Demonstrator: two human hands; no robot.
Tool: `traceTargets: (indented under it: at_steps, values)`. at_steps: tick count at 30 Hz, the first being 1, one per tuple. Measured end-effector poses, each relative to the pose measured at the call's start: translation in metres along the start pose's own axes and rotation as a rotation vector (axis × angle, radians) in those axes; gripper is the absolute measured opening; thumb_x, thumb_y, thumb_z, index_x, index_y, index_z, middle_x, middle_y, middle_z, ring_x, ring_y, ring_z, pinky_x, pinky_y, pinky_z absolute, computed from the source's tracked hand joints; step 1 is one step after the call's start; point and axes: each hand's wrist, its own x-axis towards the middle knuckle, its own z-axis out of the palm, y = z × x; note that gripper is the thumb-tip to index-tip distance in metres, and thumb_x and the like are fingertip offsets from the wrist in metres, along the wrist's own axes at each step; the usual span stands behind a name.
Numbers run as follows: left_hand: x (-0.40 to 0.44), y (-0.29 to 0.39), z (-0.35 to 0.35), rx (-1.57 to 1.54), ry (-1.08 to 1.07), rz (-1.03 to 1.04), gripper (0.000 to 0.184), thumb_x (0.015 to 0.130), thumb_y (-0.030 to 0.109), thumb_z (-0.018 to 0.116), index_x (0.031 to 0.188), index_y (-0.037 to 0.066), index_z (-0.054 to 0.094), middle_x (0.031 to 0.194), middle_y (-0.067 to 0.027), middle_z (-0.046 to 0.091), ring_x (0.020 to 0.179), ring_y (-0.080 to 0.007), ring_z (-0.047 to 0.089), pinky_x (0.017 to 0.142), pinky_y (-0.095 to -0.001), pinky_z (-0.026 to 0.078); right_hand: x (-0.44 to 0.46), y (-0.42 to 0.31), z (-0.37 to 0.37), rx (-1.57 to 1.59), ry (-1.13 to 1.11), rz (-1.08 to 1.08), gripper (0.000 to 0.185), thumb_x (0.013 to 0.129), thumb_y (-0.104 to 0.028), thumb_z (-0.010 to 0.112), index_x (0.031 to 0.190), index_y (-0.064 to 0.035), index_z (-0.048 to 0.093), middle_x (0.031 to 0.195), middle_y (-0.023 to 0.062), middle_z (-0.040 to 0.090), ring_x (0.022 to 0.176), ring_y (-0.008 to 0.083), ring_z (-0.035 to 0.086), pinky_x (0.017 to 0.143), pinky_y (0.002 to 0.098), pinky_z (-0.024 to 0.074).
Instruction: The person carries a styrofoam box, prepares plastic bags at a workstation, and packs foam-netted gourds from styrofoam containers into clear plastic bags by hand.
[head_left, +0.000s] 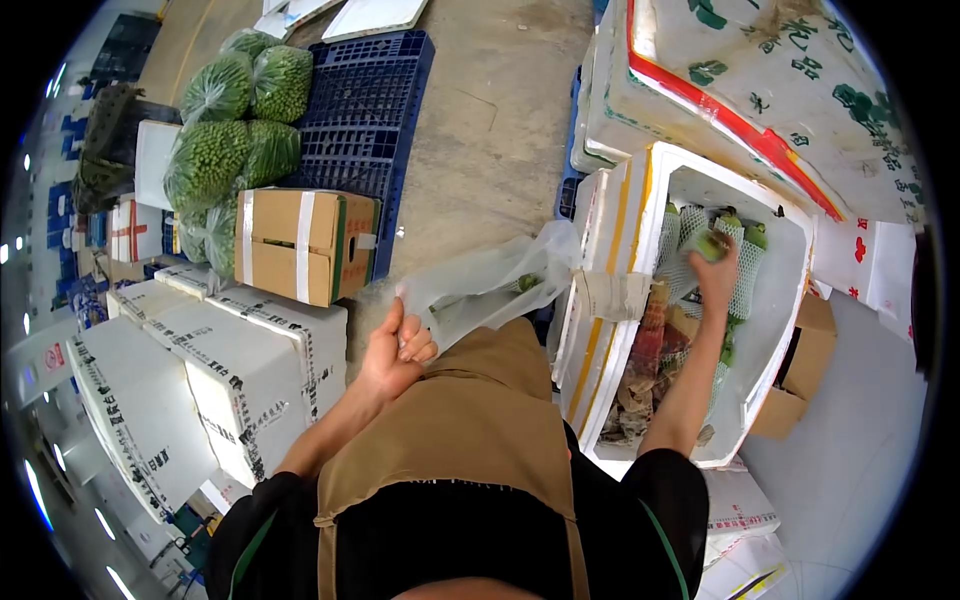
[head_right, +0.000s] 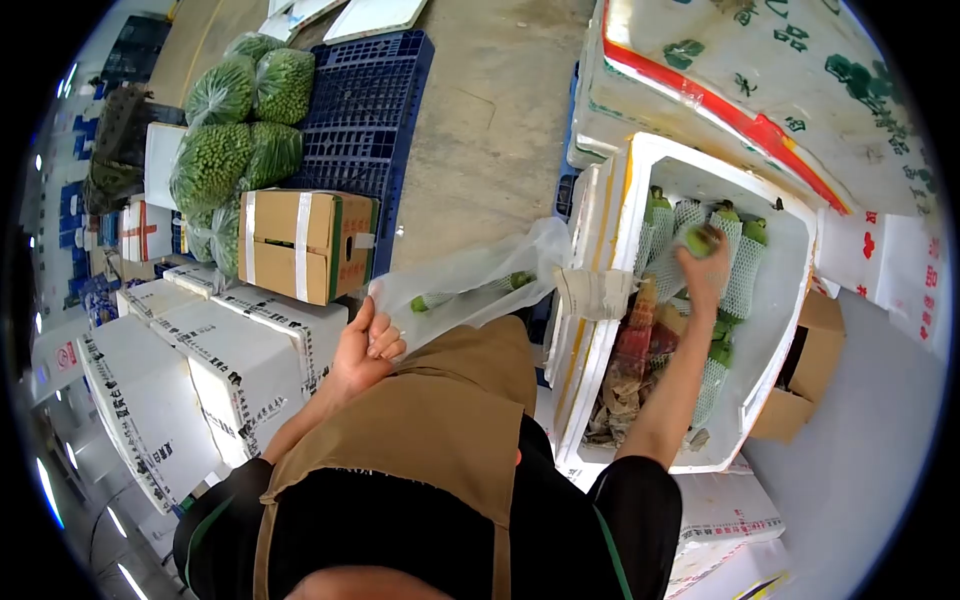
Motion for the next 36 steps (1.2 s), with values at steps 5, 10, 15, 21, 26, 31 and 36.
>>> traceTargets:
  at_steps: [5, 10, 15, 21, 26, 31, 36]
  values:
    - [0.004, 0.003, -0.002, 0.001, -0.078, -0.042, 0.022, 0.097, 0.036, 0.034, 0.096, 0.025, 0.053, 0.057, 0.0025, 0.029, 0.043, -0.0098, 0.024, 0.05, -0.0248, 0.025, -0.104, -0.098, -0.119, 0.377, 0.432, -0.021, 0.064, 0.068, -0.01, 0.071, 0.124, 0.0036, 0.044, 0.117, 0.0162, 0.052, 0.102, 0.0244, 0.054, 0.091, 0.0345, 0.0427]
    - [0.002, 0.005, 0.007, -0.019, -0.132, -0.068, 0.022, 0.096, 0.036, 0.036, 0.094, 0.023, 0.053, 0.056, 0.0021, 0.029, 0.043, -0.0101, 0.023, 0.049, -0.0252, 0.024, -0.182, -0.171, -0.107, 0.671, 0.289, 0.106, 0.071, 0.064, -0.002, 0.069, 0.129, 0.0014, 0.041, 0.117, 0.0163, 0.052, 0.105, 0.0252, 0.054, 0.09, 0.0345, 0.0448]
    - [-0.008, 0.005, 0.008, 0.031, -0.154, -0.112, 0.039, 0.096, 0.038, 0.035, 0.067, 0.012, 0.04, 0.053, 0.0018, 0.025, 0.04, -0.0103, 0.022, 0.045, -0.0258, 0.022, -0.223, -0.158, 0.084, 0.715, -0.15, 0.294, 0.053, 0.067, -0.015, 0.073, 0.112, 0.0034, 0.051, 0.097, 0.0066, 0.057, 0.087, 0.0181, 0.054, 0.077, 0.0293, 0.0446]
    - [-0.006, 0.01, -0.011, 0.118, -0.219, -0.111, 0.033, 0.096, 0.038, 0.036, 0.075, 0.016, 0.048, 0.051, 0.0034, 0.026, 0.039, -0.0089, 0.022, 0.044, -0.0239, 0.021, -0.212, -0.15, 0.148, 0.508, -0.619, 0.22, 0.04, 0.079, -0.021, 0.06, 0.106, 0.0064, 0.054, 0.094, 0.0179, 0.062, 0.086, 0.0216, 0.06, 0.076, 0.0327, 0.0457]
    - [0.005, 0.009, -0.031, 0.253, -0.127, -0.078, 0.025, 0.096, 0.036, 0.035, 0.113, 0.032, 0.053, 0.051, 0.0034, 0.025, 0.04, -0.0098, 0.023, 0.046, -0.0249, 0.024, -0.098, -0.135, 0.022, 0.844, 0.138, 0.176, 0.016, 0.085, -0.007, 0.054, 0.096, 0.0043, 0.06, 0.07, 0.0059, 0.061, 0.061, 0.0117, 0.057, 0.06, 0.0238, 0.0473]
    - [0.011, 0.002, -0.029, 0.244, -0.104, -0.088, 0.023, 0.096, 0.037, 0.036, 0.112, 0.032, 0.052, 0.051, 0.0037, 0.028, 0.04, -0.0098, 0.024, 0.047, -0.0253, 0.025, 0.013, -0.015, 0.067, 0.38, 0.003, 0.171, 0.063, 0.075, -0.023, 0.067, 0.124, 0.0075, 0.042, 0.12, 0.0233, 0.048, 0.108, 0.0307, 0.049, 0.087, 0.0347, 0.042]
    - [0.004, -0.003, -0.024, 0.215, 0.035, -0.017, 0.021, 0.095, 0.038, 0.038, 0.102, 0.027, 0.055, 0.051, 0.0039, 0.029, 0.039, -0.0096, 0.025, 0.047, -0.0252, 0.026, 0.039, 0.014, 0.122, 0.402, -0.32, 0.312, 0.085, 0.067, -0.027, 0.071, 0.131, 0.012, 0.031, 0.13, 0.029, 0.04, 0.12, 0.037, 0.041, 0.099, 0.0355, 0.0338]
